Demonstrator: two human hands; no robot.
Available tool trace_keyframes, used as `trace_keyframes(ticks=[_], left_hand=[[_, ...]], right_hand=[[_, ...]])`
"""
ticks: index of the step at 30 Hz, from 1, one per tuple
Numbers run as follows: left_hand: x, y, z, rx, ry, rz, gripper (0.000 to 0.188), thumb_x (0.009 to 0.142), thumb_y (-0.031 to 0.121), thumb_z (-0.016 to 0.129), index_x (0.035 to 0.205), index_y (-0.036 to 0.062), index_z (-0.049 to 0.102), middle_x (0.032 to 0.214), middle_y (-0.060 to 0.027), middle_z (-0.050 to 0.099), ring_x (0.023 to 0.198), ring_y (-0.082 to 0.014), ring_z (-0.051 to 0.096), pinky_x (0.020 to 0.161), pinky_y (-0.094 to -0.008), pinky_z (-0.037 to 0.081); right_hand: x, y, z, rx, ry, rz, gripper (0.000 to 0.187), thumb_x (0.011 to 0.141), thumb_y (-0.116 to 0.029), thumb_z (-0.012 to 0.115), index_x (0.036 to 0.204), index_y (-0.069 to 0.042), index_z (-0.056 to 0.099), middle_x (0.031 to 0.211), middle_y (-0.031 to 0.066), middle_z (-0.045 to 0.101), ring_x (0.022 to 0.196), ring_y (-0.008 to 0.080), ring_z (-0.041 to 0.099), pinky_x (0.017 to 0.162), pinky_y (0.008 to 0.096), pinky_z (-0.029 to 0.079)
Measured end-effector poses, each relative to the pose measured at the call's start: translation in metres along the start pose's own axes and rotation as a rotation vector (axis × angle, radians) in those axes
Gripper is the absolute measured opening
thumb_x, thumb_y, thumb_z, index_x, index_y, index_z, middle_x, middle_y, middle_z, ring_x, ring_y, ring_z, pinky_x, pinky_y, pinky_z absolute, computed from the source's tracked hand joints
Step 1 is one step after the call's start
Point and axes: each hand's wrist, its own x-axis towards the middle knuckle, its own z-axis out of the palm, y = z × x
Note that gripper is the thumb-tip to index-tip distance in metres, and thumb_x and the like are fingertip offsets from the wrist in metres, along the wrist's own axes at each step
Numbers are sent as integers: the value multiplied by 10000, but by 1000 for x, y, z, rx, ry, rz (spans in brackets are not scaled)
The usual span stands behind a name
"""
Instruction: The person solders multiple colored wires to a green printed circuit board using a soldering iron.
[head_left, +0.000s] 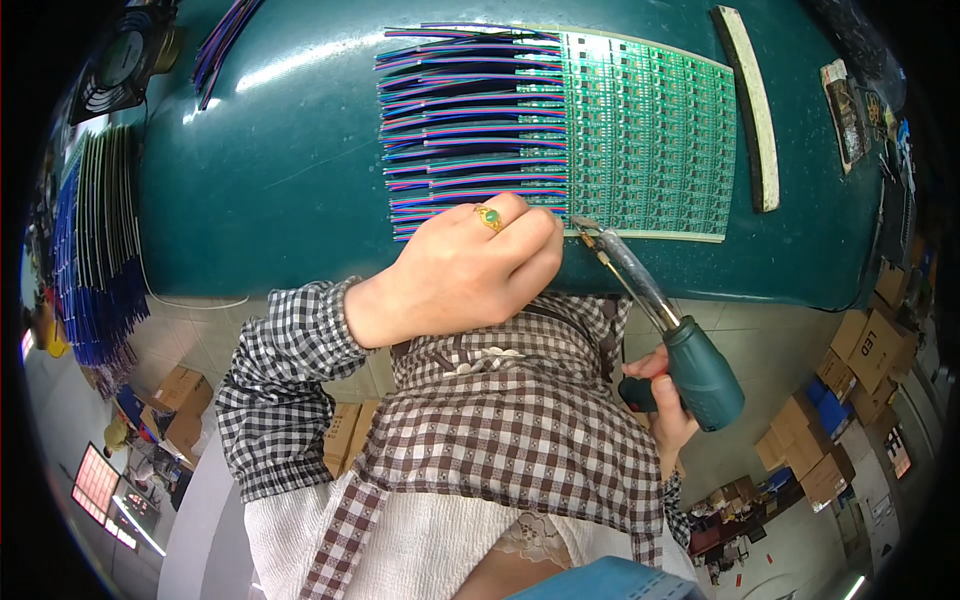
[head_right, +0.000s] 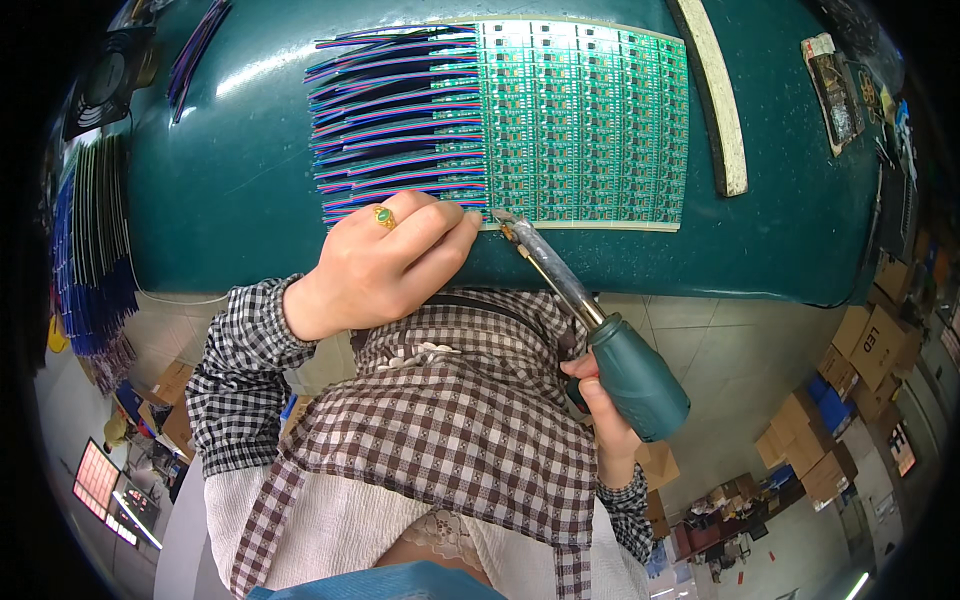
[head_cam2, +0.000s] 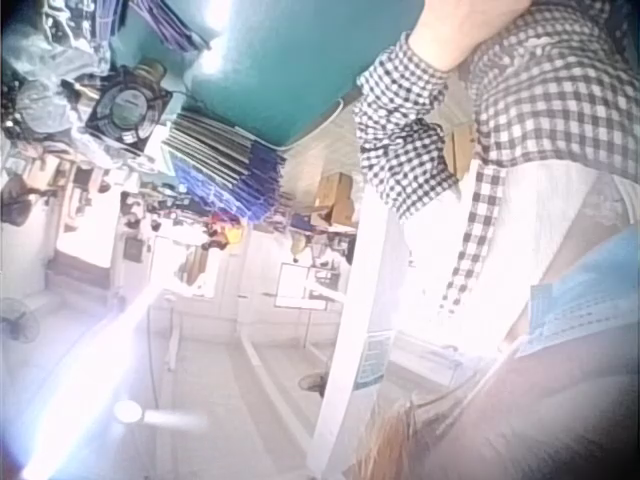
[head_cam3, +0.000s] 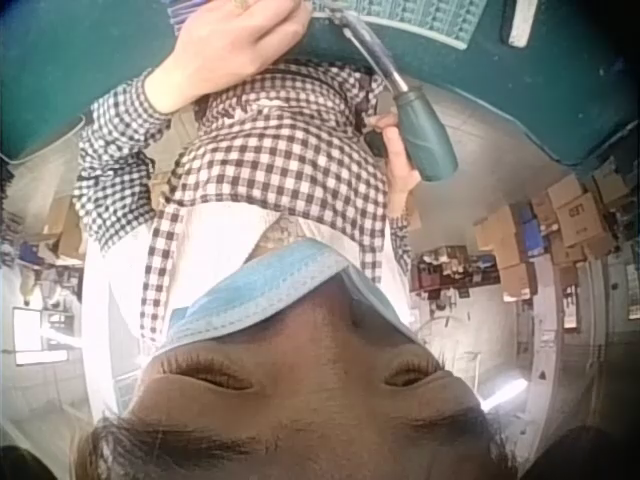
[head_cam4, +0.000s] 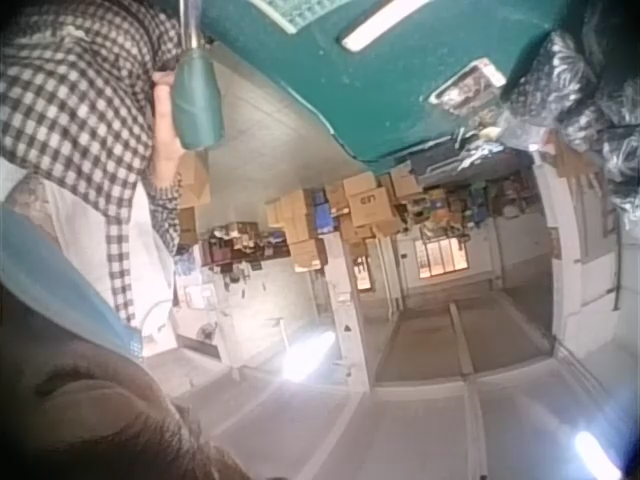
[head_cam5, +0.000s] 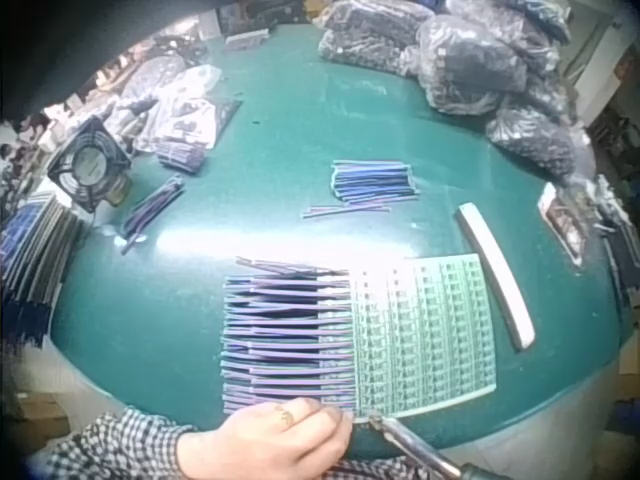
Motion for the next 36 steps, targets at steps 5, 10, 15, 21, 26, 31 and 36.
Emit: trace_keyframes(ticks=[5, 10, 15, 21, 26, 31, 36], left_hand=[[0, -1, -1, -5, -4, 7, 312, 662, 57, 669, 965, -18, 668, 900, -66, 569, 756, -171, 595, 599, -260, 486], [0, 0, -1, -9, -10, 7, 311, 660, 55, 668, 962, -19, 672, 902, -68, 570, 756, -172, 595, 597, -260, 484], [1, 0, -2, -3, -6, 9, 308, 661, 53, 670, 961, -17, 674, 900, -68, 570, 751, -171, 594, 586, -255, 476], [0, 0, -1, 5, -11, 10, 300, 669, 53, 671, 961, -16, 675, 902, -67, 572, 750, -166, 594, 581, -252, 473], [0, 0, -2, 4, -20, 13, 294, 677, 49, 671, 964, -18, 676, 907, -66, 574, 748, -165, 592, 580, -251, 474], [0, 0, -2, 2, -26, 11, 286, 685, 46, 673, 963, -20, 675, 911, -68, 575, 744, -165, 589, 580, -252, 474], [0, 0, -2, 4, -22, 11, 288, 680, 44, 675, 961, -20, 676, 911, -69, 574, 738, -164, 584, 581, -252, 474]], right_hand=[[3, -3, 1, 21, -27, 10, 270, 875, -65, 636, 1085, 93, 576, 897, 154, 616, 840, 260, 637, 799, 443, 567], [1, -3, 1, 48, -24, 23, 168, 863, -12, 628, 1007, 72, 615, 916, 155, 624, 876, 255, 639, 840, 434, 562], [1, -1, 0, -55, -27, 14, 351, 887, -115, 641, 1142, 109, 549, 876, 140, 602, 805, 254, 627, 757, 457, 568], [0, 0, 0, -24, -17, 16, 357, 887, -121, 646, 1141, 110, 549, 853, 130, 597, 791, 249, 621, 756, 467, 566], [0, 0, -1, -32, -35, 28, 371, 895, -112, 632, 1169, 115, 526, 855, 129, 594, 807, 248, 616, 775, 472, 562], [0, 2, -3, -29, -65, 24, 369, 901, -84, 610, 1191, 118, 505, 857, 128, 592, 825, 249, 613, 791, 479, 558], [-2, 1, -1, -28, -38, 38, 368, 895, -79, 607, 1187, 122, 507, 862, 128, 591, 820, 249, 611, 782, 480, 562]])
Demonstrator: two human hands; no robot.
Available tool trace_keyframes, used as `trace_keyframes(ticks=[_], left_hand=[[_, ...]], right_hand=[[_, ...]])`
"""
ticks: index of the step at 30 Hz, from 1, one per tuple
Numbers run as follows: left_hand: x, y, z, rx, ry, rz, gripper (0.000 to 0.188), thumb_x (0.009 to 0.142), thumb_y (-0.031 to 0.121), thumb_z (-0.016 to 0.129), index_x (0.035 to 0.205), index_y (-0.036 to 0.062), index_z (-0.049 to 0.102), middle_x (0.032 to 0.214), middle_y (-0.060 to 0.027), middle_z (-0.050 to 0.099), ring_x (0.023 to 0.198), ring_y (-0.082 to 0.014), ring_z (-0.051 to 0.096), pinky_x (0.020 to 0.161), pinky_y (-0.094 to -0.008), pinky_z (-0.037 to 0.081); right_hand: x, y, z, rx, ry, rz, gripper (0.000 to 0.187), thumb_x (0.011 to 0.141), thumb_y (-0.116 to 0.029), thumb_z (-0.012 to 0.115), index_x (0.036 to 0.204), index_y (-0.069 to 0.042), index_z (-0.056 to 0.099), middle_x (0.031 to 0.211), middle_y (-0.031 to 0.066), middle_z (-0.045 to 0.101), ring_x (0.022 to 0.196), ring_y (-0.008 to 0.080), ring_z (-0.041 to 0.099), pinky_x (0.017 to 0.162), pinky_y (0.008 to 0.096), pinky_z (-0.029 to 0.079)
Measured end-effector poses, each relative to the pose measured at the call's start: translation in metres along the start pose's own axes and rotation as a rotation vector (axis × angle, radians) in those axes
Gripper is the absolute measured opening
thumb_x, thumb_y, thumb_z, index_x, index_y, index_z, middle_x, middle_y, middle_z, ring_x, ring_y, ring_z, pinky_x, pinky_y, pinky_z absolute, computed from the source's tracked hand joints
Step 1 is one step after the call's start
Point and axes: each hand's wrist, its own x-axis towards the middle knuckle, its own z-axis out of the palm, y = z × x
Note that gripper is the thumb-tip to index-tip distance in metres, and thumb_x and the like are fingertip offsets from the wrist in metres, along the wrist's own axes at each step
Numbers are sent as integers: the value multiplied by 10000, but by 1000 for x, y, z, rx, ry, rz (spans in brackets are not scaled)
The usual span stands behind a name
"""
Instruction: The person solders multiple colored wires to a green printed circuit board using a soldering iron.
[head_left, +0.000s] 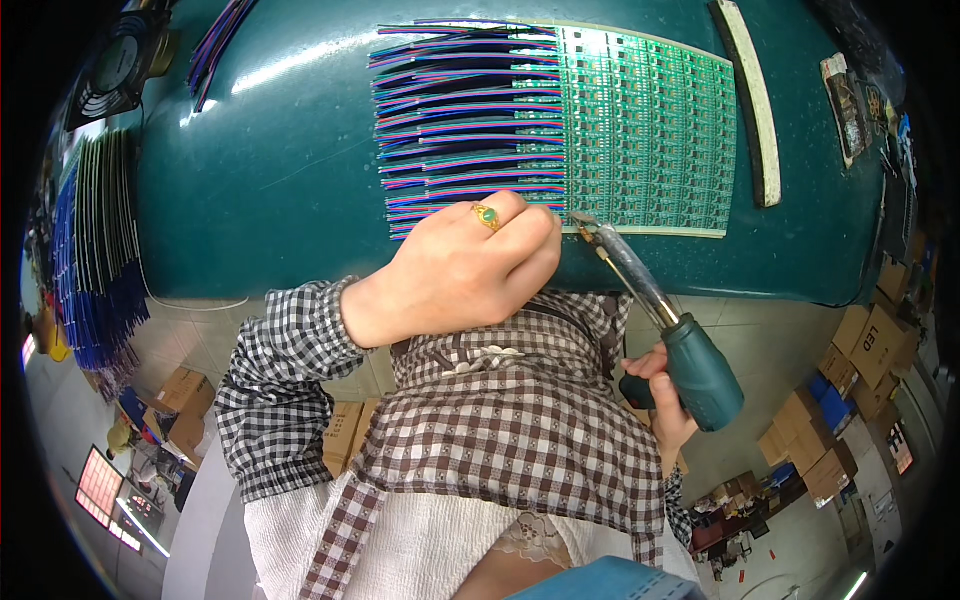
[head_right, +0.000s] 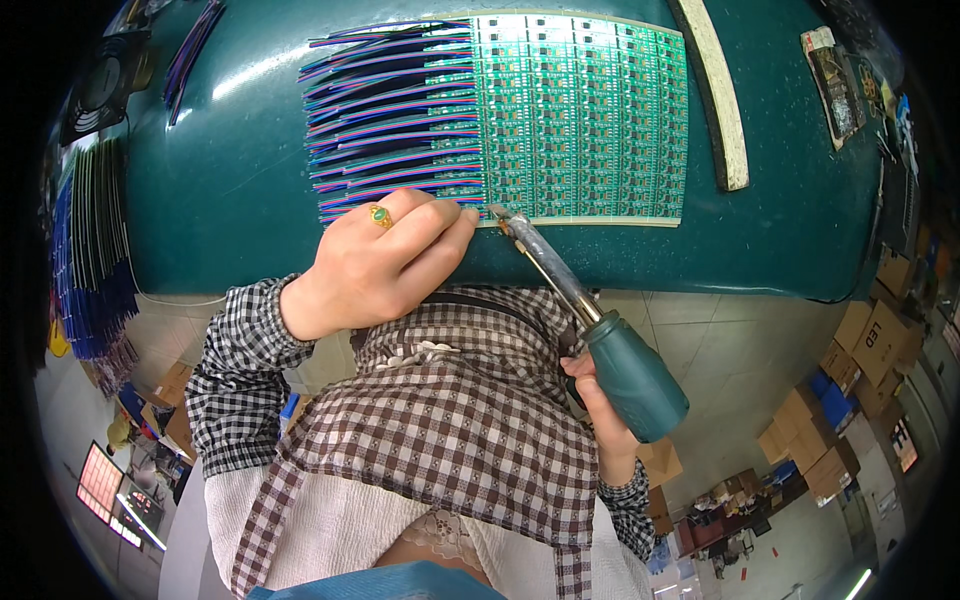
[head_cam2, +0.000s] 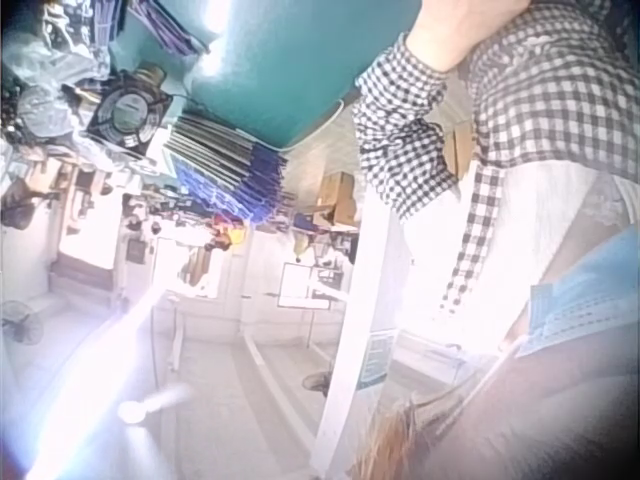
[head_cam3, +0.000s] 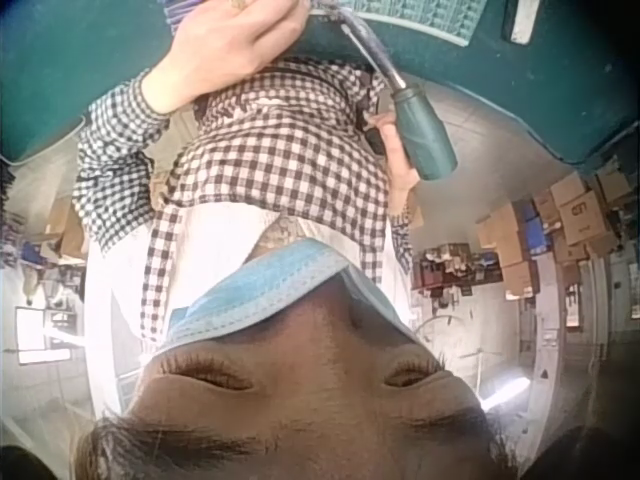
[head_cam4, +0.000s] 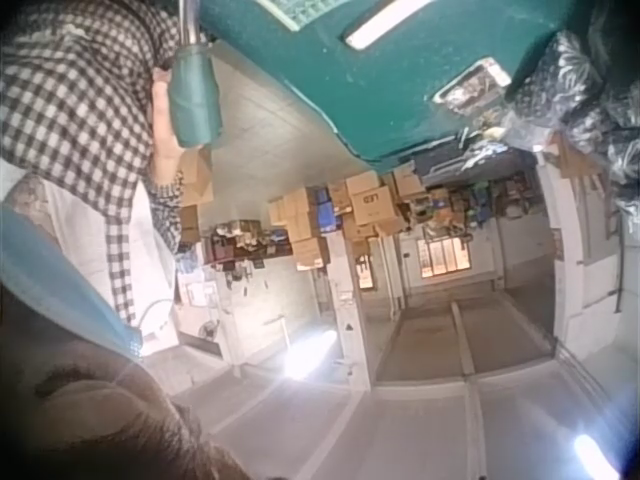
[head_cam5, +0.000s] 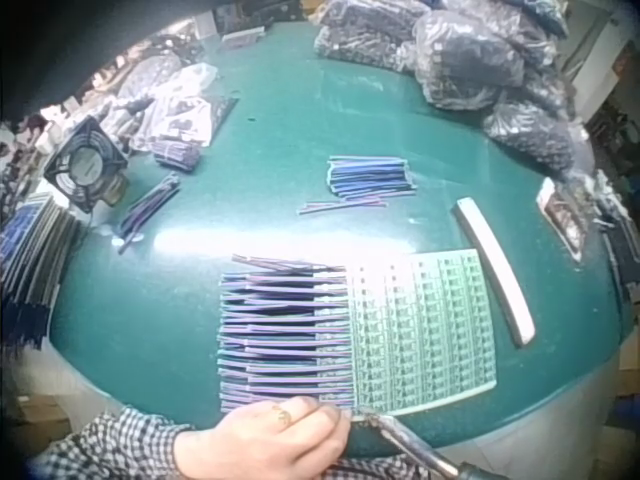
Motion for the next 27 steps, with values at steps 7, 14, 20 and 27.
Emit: trace_keyframes(ticks=[7, 14, 20, 27], left_hand=[[-1, 0, 1, 0, 10, -1, 309, 668, 50, 672, 968, -21, 673, 911, -70, 573, 743, -168, 588, 587, -255, 476], [-1, -2, -1, -23, -20, -9, 336, 657, 71, 662, 983, -11, 667, 900, -64, 562, 743, -171, 585, 587, -262, 482], [1, -6, -5, -78, -71, -44, 331, 673, 86, 660, 995, 12, 670, 899, -51, 566, 744, -175, 583, 576, -270, 486], [2, -8, -4, -99, -72, -52, 352, 662, 92, 662, 1007, 24, 678, 889, -51, 574, 733, -180, 580, 542, -275, 468]], right_hand=[[0, 0, 0, 10, 33, -41, 391, 885, -138, 635, 1165, 115, 537, 876, 137, 606, 815, 259, 630, 747, 460, 581], [1, -6, 1, 103, 45, -13, 247, 886, -69, 640, 1074, 87, 603, 1026, 188, 649, 920, 281, 663, 838, 417, 565], [0, -3, -1, 94, 21, -17, 220, 875, -74, 655, 1029, 75, 609, 941, 156, 630, 887, 272, 651, 841, 420, 549], [1, -2, 1, 9, 55, -32, 360, 881, -143, 653, 1120, 105, 550, 865, 146, 604, 788, 264, 640, 741, 446, 579]])
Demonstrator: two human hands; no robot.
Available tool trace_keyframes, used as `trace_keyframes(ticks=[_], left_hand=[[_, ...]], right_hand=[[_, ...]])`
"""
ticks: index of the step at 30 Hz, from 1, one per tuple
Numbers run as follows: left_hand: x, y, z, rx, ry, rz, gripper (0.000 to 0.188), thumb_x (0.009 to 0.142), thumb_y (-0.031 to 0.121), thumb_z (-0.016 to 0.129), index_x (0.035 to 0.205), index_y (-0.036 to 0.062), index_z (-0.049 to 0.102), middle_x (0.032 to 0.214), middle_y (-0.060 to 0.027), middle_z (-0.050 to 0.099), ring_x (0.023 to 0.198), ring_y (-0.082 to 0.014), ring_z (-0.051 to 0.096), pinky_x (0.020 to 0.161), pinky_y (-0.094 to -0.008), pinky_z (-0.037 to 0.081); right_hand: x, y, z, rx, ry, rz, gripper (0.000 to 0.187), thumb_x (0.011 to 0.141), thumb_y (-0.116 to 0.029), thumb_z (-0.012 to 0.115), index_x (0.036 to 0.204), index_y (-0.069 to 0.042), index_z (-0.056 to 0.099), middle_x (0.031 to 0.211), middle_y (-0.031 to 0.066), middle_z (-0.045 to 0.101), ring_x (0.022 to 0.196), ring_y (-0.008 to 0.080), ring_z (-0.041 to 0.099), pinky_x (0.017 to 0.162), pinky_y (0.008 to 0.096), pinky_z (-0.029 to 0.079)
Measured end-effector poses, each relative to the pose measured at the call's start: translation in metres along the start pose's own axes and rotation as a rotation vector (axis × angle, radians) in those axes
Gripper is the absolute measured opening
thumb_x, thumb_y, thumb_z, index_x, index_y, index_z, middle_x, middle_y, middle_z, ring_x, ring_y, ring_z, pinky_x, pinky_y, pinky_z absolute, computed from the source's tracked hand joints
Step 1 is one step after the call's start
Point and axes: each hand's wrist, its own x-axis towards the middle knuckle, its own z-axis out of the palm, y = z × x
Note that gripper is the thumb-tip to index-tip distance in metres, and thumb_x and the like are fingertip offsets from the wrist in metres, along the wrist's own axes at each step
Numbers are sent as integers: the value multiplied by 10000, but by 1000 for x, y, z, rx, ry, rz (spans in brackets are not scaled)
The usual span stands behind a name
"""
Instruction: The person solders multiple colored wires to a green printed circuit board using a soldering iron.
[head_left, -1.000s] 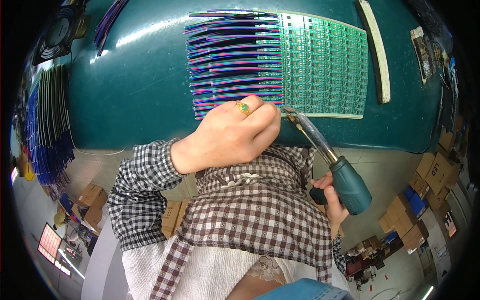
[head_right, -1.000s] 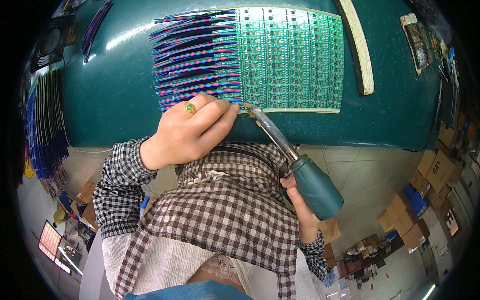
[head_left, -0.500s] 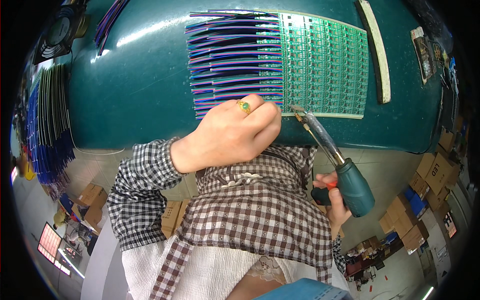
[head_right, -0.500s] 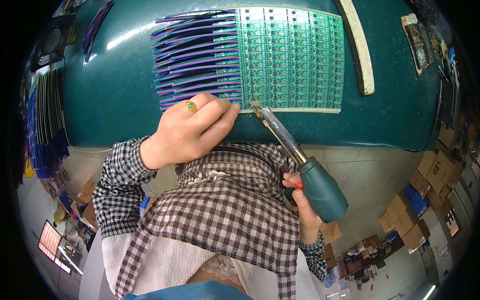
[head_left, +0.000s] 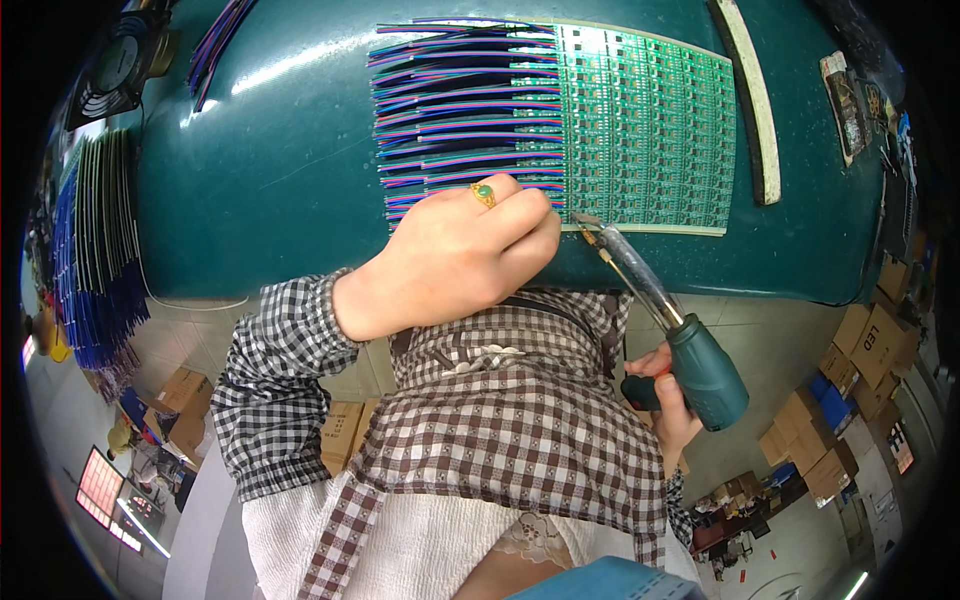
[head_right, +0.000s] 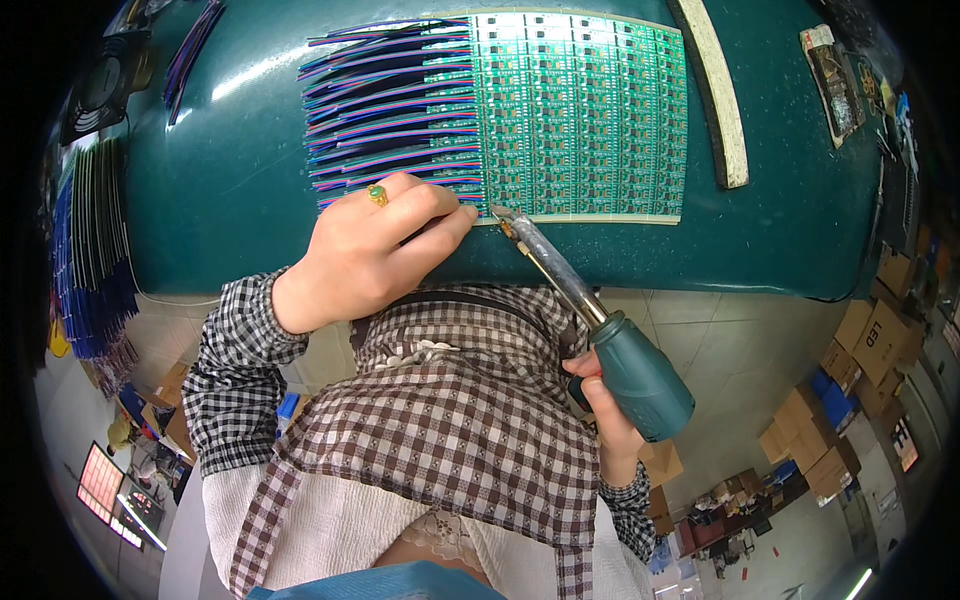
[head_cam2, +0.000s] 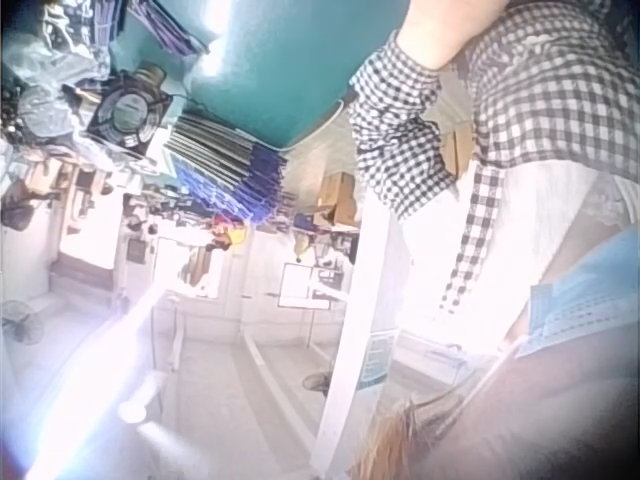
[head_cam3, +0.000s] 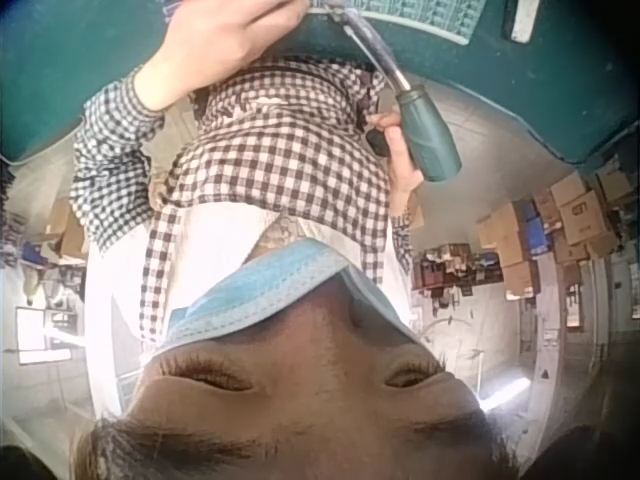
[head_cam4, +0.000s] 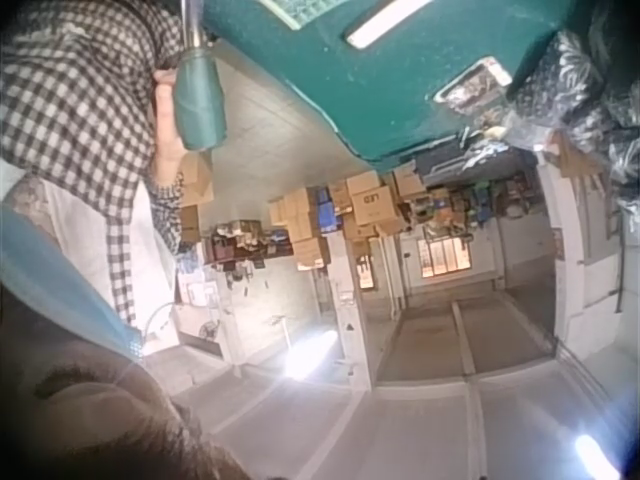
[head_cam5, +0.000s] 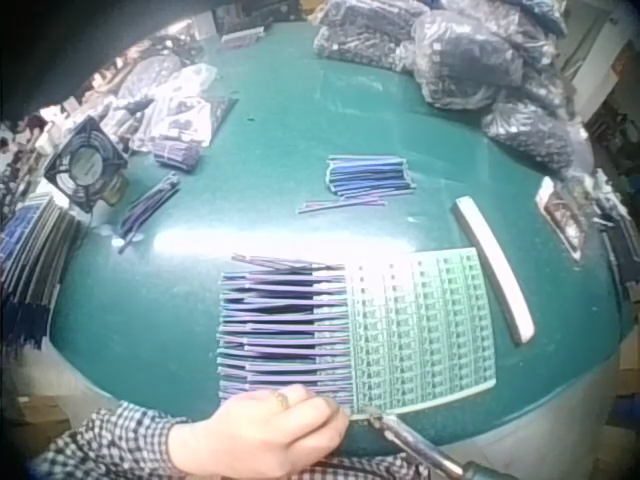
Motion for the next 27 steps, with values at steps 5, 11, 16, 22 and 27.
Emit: trace_keyframes(ticks=[5, 11, 16, 22, 27], left_hand=[[1, 0, 0, 0, 4, 5, 355, 656, 91, 663, 1003, 22, 676, 890, -52, 575, 732, -180, 581, 537, -275, 465], [1, 2, 0, -10, 8, 0, 310, 680, 82, 665, 984, 20, 672, 892, -52, 571, 735, -179, 582, 551, -274, 478], [1, 2, 0, -12, 12, -2, 304, 683, 83, 665, 980, 19, 669, 892, -52, 568, 735, -174, 582, 551, -272, 479], [2, 2, -1, 6, 0, 1, 312, 680, 86, 663, 984, 17, 670, 889, -52, 568, 731, -175, 581, 546, -272, 478], [2, 2, 0, -2, 17, 1, 319, 680, 84, 663, 991, 13, 670, 891, -55, 571, 732, -176, 582, 542, -275, 478]], right_hand=[[-1, 1, -2, -14, -21, 11, 389, 885, -130, 646, 1167, 114, 536, 854, 139, 606, 800, 264, 636, 752, 456, 576], [-1, 1, -1, 9, -29, 27, 392, 892, -117, 636, 1183, 117, 520, 844, 130, 600, 811, 254, 623, 767, 468, 569], [-1, 1, -1, 6, -45, 33, 397, 894, -112, 633, 1187, 122, 503, 844, 126, 593, 805, 246, 610, 773, 476, 565], [-1, 1, -3, 1, -69, 35, 396, 896, -108, 630, 1189, 123, 498, 852, 126, 591, 816, 245, 608, 782, 482, 563], [-4, 2, -2, -13, -33, 47, 388, 895, -106, 630, 1187, 118, 507, 858, 127, 593, 818, 244, 607, 782, 489, 565]])
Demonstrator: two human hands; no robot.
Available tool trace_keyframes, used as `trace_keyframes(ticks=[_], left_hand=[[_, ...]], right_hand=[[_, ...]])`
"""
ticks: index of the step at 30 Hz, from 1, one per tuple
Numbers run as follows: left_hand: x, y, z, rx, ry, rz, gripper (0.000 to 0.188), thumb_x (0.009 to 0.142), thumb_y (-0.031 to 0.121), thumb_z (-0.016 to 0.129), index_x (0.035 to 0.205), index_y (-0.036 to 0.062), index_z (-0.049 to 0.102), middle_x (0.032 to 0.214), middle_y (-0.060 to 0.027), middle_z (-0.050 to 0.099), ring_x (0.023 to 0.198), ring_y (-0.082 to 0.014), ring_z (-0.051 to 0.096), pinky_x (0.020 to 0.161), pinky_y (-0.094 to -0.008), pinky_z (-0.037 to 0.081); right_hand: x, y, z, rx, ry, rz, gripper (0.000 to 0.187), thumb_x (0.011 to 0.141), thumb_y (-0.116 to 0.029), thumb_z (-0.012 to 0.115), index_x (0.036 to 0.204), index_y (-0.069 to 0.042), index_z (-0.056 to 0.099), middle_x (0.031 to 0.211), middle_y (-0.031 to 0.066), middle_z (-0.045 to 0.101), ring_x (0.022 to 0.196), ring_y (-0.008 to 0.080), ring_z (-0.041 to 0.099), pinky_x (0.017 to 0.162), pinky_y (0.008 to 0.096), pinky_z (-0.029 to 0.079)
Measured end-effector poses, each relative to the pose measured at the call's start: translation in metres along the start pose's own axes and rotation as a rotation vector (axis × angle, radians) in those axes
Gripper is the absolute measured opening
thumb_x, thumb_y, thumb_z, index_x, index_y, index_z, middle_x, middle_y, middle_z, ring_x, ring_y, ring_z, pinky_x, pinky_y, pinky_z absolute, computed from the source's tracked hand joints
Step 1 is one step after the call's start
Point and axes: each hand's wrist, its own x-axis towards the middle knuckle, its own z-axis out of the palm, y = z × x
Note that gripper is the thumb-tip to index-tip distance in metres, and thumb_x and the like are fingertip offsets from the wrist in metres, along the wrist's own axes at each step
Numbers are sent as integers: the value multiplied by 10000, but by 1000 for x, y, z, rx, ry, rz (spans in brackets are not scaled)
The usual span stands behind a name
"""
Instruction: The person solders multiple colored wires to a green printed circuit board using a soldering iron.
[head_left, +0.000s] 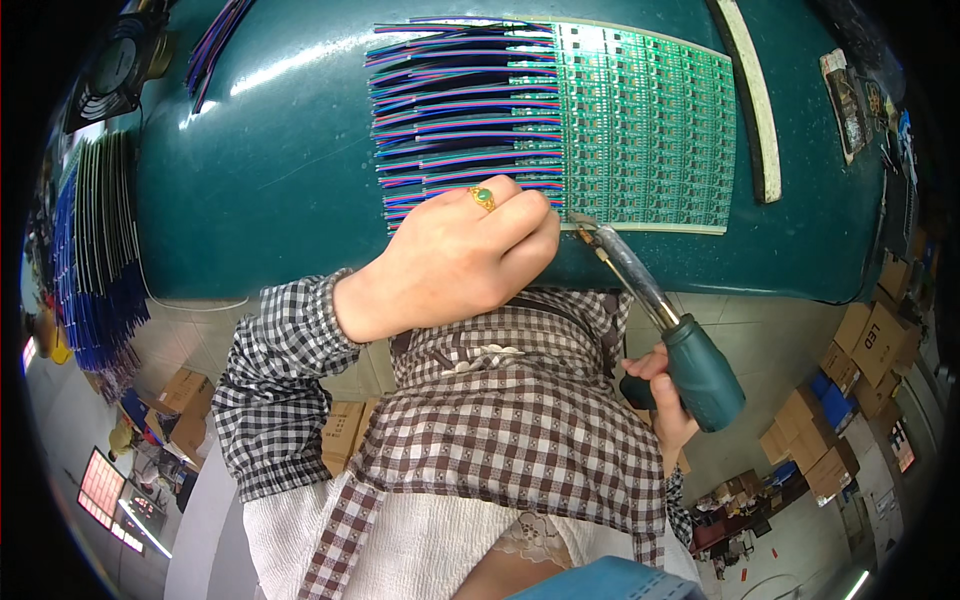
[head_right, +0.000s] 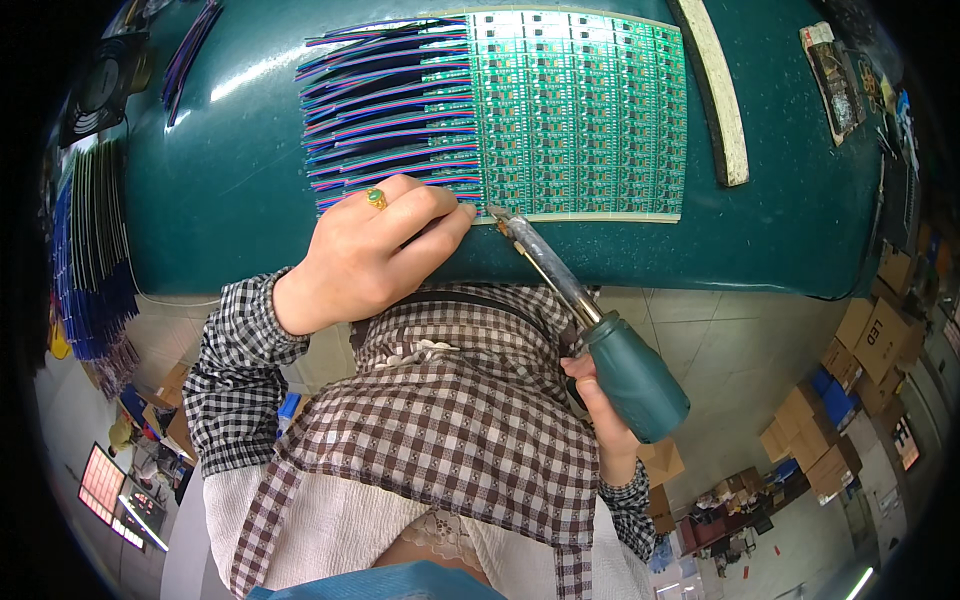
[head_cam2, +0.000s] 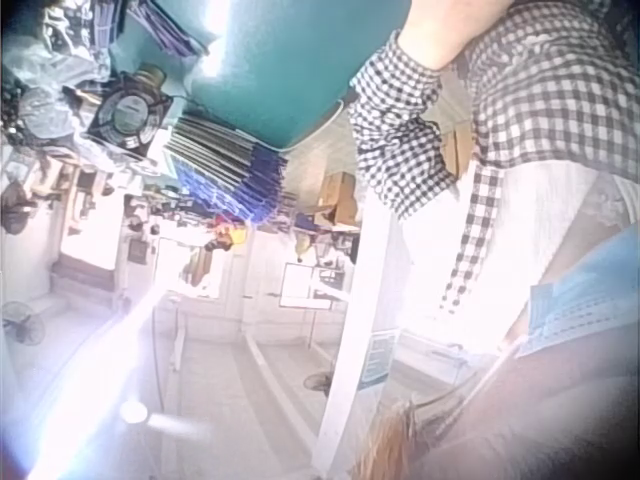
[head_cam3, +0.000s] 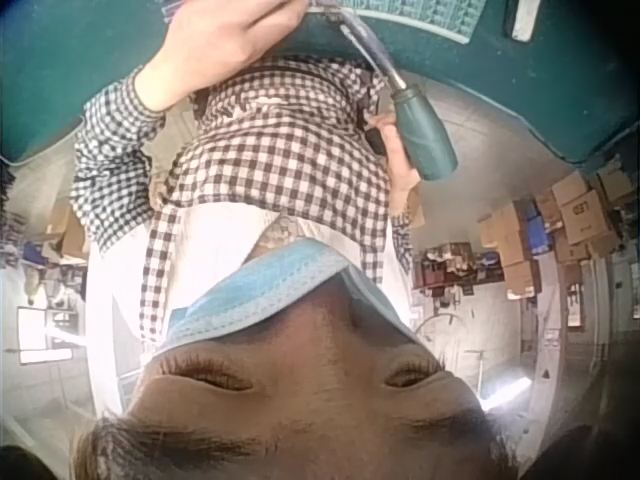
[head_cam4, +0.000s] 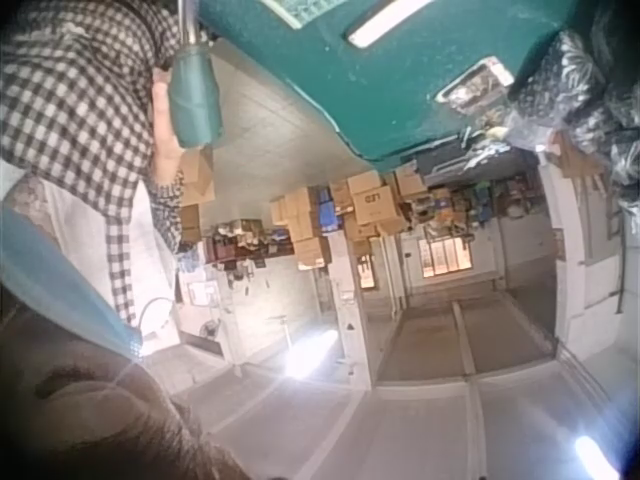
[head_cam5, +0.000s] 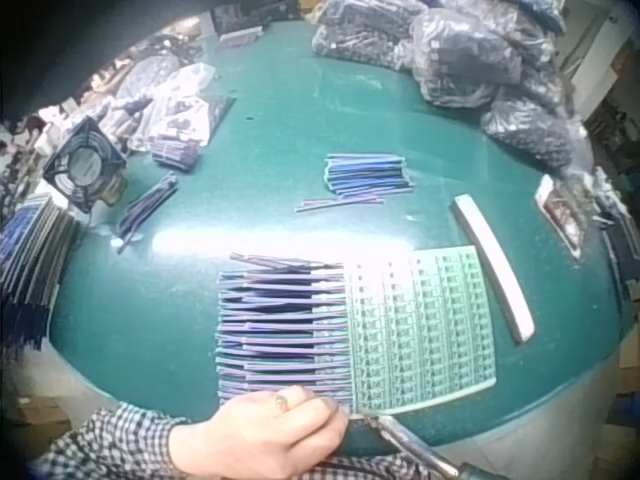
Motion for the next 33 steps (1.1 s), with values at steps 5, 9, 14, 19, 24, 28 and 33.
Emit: trace_keyframes(ticks=[5, 9, 14, 19, 24, 28, 33], left_hand=[[0, 0, -1, 1, 1, 3, 325, 675, 81, 666, 992, 9, 670, 895, -57, 573, 737, -177, 584, 547, -276, 480], [-1, 1, 0, 4, -14, -4, 328, 673, 79, 665, 992, 4, 670, 897, -58, 573, 743, -177, 583, 563, -276, 485], [-1, 1, 1, 8, -6, -2, 331, 671, 77, 663, 993, 2, 671, 904, -60, 576, 747, -176, 583, 577, -274, 491], [-2, 1, 2, 8, 14, -10, 337, 669, 77, 663, 997, 0, 671, 912, -62, 581, 742, -179, 586, 588, -276, 495], [-2, 1, 2, 14, 7, 2, 336, 669, 70, 665, 995, -8, 668, 914, -64, 580, 743, -179, 588, 590, -272, 495], [-3, 1, 4, 25, 13, 14, 337, 667, 68, 665, 994, -16, 666, 915, -69, 575, 745, -177, 588, 590, -272, 495], [-3, 2, 5, 54, 25, 44, 337, 661, 63, 666, 987, -21, 663, 916, -72, 572, 748, -175, 592, 586, -269, 494]], right_hand=[[1, -3, 0, 2, 17, -24, 386, 888, -110, 641, 1181, 113, 524, 859, 129, 601, 820, 253, 616, 764, 481, 572], [1, -1, -4, -47, 16, -72, 365, 882, -117, 648, 1145, 118, 553, 907, 169, 631, 854, 290, 657, 736, 458, 591], [5, -8, 4, 41, 41, -11, 285, 885, -107, 646, 1078, 96, 594, 963, 185, 647, 907, 291, 665, 787, 423, 583], [4, -4, 0, -1, 5, -42, 321, 896, -145, 644, 1078, 111, 576, 926, 181, 634, 863, 299, 668, 748, 435, 593], [4, -1, -3, -19, -36, -84, 359, 901, -126, 636, 1156, 108, 540, 893, 153, 614, 814, 273, 642, 774, 460, 570], [2, 1, -4, -26, -45, -59, 384, 903, -120, 634, 1189, 110, 519, 887, 146, 609, 821, 266, 634, 774, 469, 571], [2, 1, -3, -14, -35, -52, 392, 902, -110, 635, 1197, 115, 512, 874, 142, 609, 833, 266, 630, 782, 481, 568]])
